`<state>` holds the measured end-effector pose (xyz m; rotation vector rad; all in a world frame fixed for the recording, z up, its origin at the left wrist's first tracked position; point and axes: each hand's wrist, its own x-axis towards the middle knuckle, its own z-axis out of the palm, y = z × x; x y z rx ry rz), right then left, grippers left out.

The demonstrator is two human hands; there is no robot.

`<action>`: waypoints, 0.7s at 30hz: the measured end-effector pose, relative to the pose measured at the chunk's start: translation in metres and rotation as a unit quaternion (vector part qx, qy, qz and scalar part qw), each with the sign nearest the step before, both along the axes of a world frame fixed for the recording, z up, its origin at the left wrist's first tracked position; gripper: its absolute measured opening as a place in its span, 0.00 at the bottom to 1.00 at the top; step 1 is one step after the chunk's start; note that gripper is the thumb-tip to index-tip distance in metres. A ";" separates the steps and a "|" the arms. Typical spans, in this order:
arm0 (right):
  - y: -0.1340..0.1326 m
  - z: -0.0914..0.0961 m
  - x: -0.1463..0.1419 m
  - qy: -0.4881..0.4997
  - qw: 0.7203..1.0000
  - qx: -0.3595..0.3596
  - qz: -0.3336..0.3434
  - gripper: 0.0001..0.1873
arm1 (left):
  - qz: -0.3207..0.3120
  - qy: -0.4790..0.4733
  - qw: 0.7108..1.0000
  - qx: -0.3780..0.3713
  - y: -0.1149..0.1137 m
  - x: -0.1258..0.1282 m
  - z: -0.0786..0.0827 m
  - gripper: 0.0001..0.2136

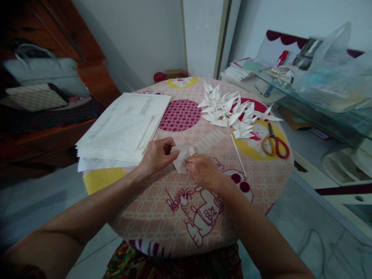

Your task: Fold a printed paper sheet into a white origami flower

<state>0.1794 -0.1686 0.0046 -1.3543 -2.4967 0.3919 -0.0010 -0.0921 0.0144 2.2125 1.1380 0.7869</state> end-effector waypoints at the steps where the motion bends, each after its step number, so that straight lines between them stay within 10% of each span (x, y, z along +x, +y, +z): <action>1: 0.000 0.000 0.000 0.005 1.000 -0.001 -0.002 0.09 | -0.003 0.010 1.000 -0.009 0.000 0.001 0.000 0.06; 6: 0.002 -0.004 0.009 0.101 0.995 0.019 -0.018 0.11 | -0.038 0.089 0.995 -0.021 -0.003 0.006 -0.005 0.09; 11: 0.007 -0.005 0.027 0.268 0.946 0.045 -0.174 0.10 | -0.059 0.096 0.992 -0.054 0.003 0.002 -0.009 0.05; 21: 0.011 -0.017 0.023 0.248 0.922 -0.087 -0.285 0.21 | -0.068 0.056 0.992 -0.093 0.009 -0.003 -0.014 0.06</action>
